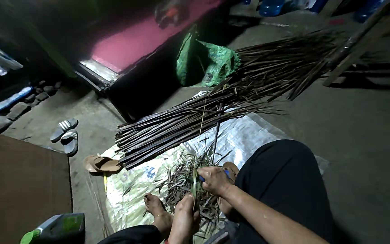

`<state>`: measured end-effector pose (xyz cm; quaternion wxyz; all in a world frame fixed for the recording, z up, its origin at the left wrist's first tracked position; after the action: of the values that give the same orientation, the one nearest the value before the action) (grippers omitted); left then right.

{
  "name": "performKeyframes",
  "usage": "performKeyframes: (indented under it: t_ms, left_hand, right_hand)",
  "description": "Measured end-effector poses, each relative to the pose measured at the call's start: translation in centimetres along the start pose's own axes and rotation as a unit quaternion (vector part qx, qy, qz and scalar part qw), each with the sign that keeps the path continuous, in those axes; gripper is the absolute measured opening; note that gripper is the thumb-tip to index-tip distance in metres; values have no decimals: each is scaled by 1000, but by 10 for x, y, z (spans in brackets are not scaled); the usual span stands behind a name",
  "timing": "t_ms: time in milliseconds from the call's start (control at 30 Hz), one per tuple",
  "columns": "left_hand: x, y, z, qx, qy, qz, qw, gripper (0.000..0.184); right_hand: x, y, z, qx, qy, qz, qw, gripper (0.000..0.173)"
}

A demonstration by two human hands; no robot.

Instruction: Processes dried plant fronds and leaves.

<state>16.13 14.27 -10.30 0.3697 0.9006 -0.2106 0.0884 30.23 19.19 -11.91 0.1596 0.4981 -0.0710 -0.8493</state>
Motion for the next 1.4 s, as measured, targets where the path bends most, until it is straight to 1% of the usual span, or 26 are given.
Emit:
performKeyframes:
  t_ms: [67,100,200,233,267,333,433,467,533,600,667,700,767,833,900,967,1033,1100,1167,1200,1267,1400]
  left_hand:
    - [0,-1,1,7,1,5,1000,41]
    - [0,-1,1,10,4,7,1000,41]
    - [-1,2,2,6,17,7,1000,41]
    - [-1,1,4,2,19,4,1000,40]
    - [-3,0,5,-1,20,1,1000,40]
    - [-5,-3,7,-5,24,-1,1000,39]
    - [-6,-5,8,-9,23,3,1000,32]
    - [-5,-5,7,-4,19,10,1000,29]
    - [0,-4,6,-8,11,27,1000,25]
    - [2,-5,8,-37,18,38,998,24]
    - [1,-6,10,-56,34,36,997,30]
    - [1,-6,10,-55,44,28,997,33]
    - [-4,-8,9,-34,57,0,998,35]
    - [-11,-13,6,-1,60,-27,998,33]
    - [-18,-17,2,17,60,-56,997,32]
    - [-25,-20,-2,27,47,-76,996,32]
    - [-27,-21,-5,40,32,-90,995,34]
    - [-25,-18,-8,33,23,-106,994,35]
    - [-23,-16,-9,24,24,-111,993,36]
    - [-22,-15,-9,23,30,-106,994,38]
    - [-22,-16,-6,26,49,-83,995,39]
    - [-19,-13,-5,22,48,-65,996,36]
  right_hand:
    - [-2,0,-4,14,17,-43,999,18]
    - [-5,0,-7,46,12,-46,998,23]
    - [-19,-4,-29,194,-43,1,980,38]
    - [-23,-4,-34,217,-83,9,973,40]
    - [-24,-5,-38,214,-138,5,967,38]
    - [-18,-6,-36,157,-280,-13,947,31]
    - [-1,-9,-13,73,-475,26,877,31]
    - [1,-9,-6,59,-516,41,854,28]
    - [-2,-9,0,42,-544,33,838,18]
    - [-7,-8,-2,37,-543,13,839,14]
    - [-10,-8,-7,33,-515,1,856,16]
    - [-11,-8,-9,27,-489,1,872,19]
    - [-12,-6,-12,13,-420,36,907,36]
    - [-7,-1,-11,4,-364,79,928,50]
    - [-4,7,-4,3,-323,111,940,55]
    - [0,15,9,-30,-259,124,957,56]
    - [6,20,22,-89,-196,108,971,56]
    - [9,24,32,-142,-150,77,975,56]
    - [10,24,33,-169,-128,32,977,59]
    - [9,23,31,-173,-117,16,978,60]
    - [9,19,26,-163,-108,18,981,60]
    - [9,10,10,-106,-102,33,989,59]
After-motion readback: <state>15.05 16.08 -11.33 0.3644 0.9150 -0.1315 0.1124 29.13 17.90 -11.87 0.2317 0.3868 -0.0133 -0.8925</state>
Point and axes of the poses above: each hand's wrist, its own y-axis away from the middle knuckle, its own x-axis out of the palm, z = x × y, the point moved 6 cm from there along -y, towards the middle knuckle, and after that the axes turned 7 degrees about z, right-handed, at the moved point
